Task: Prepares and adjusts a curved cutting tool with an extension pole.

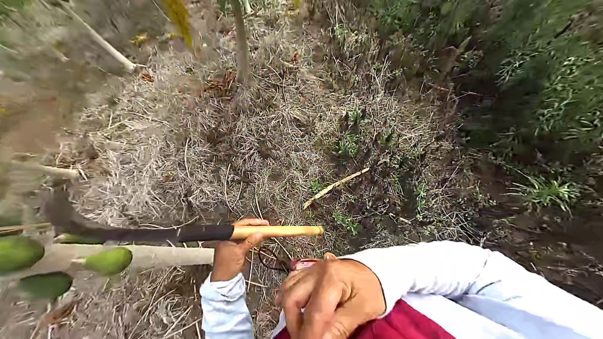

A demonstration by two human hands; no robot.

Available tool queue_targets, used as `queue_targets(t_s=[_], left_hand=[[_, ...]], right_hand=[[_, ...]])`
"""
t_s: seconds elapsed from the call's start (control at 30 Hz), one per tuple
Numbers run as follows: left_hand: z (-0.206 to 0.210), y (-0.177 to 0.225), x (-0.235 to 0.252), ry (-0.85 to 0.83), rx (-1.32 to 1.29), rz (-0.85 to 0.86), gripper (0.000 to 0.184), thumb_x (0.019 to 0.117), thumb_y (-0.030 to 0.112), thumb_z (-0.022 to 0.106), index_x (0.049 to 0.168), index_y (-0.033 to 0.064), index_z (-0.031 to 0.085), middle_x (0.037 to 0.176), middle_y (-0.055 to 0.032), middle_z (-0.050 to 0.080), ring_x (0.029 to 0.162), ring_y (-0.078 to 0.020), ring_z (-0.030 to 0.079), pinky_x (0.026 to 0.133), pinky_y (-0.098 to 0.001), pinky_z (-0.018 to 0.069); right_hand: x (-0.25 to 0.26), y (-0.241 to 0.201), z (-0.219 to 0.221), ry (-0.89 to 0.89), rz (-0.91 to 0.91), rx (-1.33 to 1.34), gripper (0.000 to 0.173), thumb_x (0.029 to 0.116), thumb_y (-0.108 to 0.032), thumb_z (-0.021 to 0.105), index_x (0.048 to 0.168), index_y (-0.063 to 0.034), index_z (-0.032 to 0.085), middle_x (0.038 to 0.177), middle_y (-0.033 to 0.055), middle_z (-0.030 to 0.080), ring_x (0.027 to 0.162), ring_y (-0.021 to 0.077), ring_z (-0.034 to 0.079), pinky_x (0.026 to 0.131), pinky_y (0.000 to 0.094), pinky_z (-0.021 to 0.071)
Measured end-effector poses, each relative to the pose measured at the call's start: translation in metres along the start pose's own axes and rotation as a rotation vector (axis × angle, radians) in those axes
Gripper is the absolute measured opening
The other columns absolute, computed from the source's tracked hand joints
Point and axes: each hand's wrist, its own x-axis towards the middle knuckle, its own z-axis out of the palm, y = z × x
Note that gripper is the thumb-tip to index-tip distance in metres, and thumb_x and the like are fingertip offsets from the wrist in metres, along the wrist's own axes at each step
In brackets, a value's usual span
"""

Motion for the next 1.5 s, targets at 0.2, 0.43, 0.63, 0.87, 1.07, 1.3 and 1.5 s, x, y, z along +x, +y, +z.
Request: queue_targets(t_s=[0.2,0.43,0.63,0.87,1.07,1.3,1.5], left_hand=[[0.022,0.019,0.011,0.285,0.005,0.006,0.034,0.0861,0.039,0.079,0.11,0.0179,0.069,0.104,0.0021,0.076,0.083,-0.012,0.074,0.068,-0.0288,0.0628],[0.02,0.013,0.066,0.36,0.057,0.022,0.026,0.0917,0.022,0.075,0.114,0.0134,0.064,0.105,0.0029,0.075,0.082,-0.0123,0.073,0.071,-0.0297,0.0637],[-0.03,-0.036,0.164,0.299,0.169,0.223,0.021,0.0884,0.015,0.075,0.108,0.015,0.07,0.12,-0.0005,0.07,0.117,-0.019,0.065,0.103,-0.0393,0.0527],[-0.128,-0.042,0.318,0.318,0.202,0.279,0.027,0.084,0.003,0.062,0.103,0.0224,0.066,0.09,0.0101,0.071,0.084,-0.0093,0.068,0.082,-0.0347,0.0586],[-0.17,-0.072,0.382,0.42,0.512,-0.468,0.008,0.0904,0.008,0.063,0.097,0.009,0.059,0.072,0.0137,0.062,0.061,0.0004,0.063,0.064,-0.0224,0.0588],[-0.168,-0.157,0.357,0.177,0.396,-1.024,0.019,0.0933,0.005,0.069,0.111,-0.0011,0.068,0.098,-0.0111,0.073,0.074,-0.0138,0.066,0.068,-0.033,0.0559],[-0.151,-0.203,0.41,0.219,0.239,-0.93,0.03,0.0916,0.002,0.07,0.121,-0.0018,0.066,0.117,-0.0132,0.073,0.101,-0.0193,0.072,0.096,-0.0405,0.0561]], right_hand=[[-0.095,-0.012,-0.096,0.098,0.359,-0.318,0.019,0.0989,-0.021,0.067,0.092,-0.0063,0.079,0.088,0.0014,0.07,0.097,0.009,0.066,0.105,0.0409,0.0509],[-0.096,0.01,-0.16,0.253,0.355,-0.422,0.017,0.0992,-0.027,0.069,0.091,-0.0142,0.077,0.091,-0.0028,0.068,0.101,0.0111,0.067,0.11,0.0482,0.0495],[-0.067,0.057,-0.247,0.186,0.415,-0.372,0.017,0.0968,-0.024,0.072,0.097,-0.0087,0.079,0.102,0.0025,0.074,0.111,0.0185,0.067,0.11,0.0488,0.0503],[0.003,0.123,-0.372,0.262,0.49,-0.367,0.026,0.0953,-0.027,0.073,0.105,-0.0032,0.076,0.116,0.0069,0.073,0.12,0.0216,0.065,0.109,0.044,0.0528],[0.042,0.17,-0.445,0.409,0.579,-0.247,0.025,0.1005,-0.029,0.066,0.109,-0.0081,0.077,0.116,0.0033,0.074,0.113,0.0182,0.069,0.1,0.039,0.0585],[0.065,0.21,-0.522,0.451,0.638,-0.132,0.02,0.1,-0.025,0.066,0.108,-0.0106,0.077,0.111,0.0013,0.076,0.104,0.0154,0.072,0.091,0.0347,0.0617],[0.09,0.248,-0.624,0.346,0.662,-0.047,0.021,0.1009,-0.027,0.065,0.109,-0.0114,0.077,0.11,0.0009,0.076,0.1,0.0147,0.073,0.088,0.0336,0.0627]])
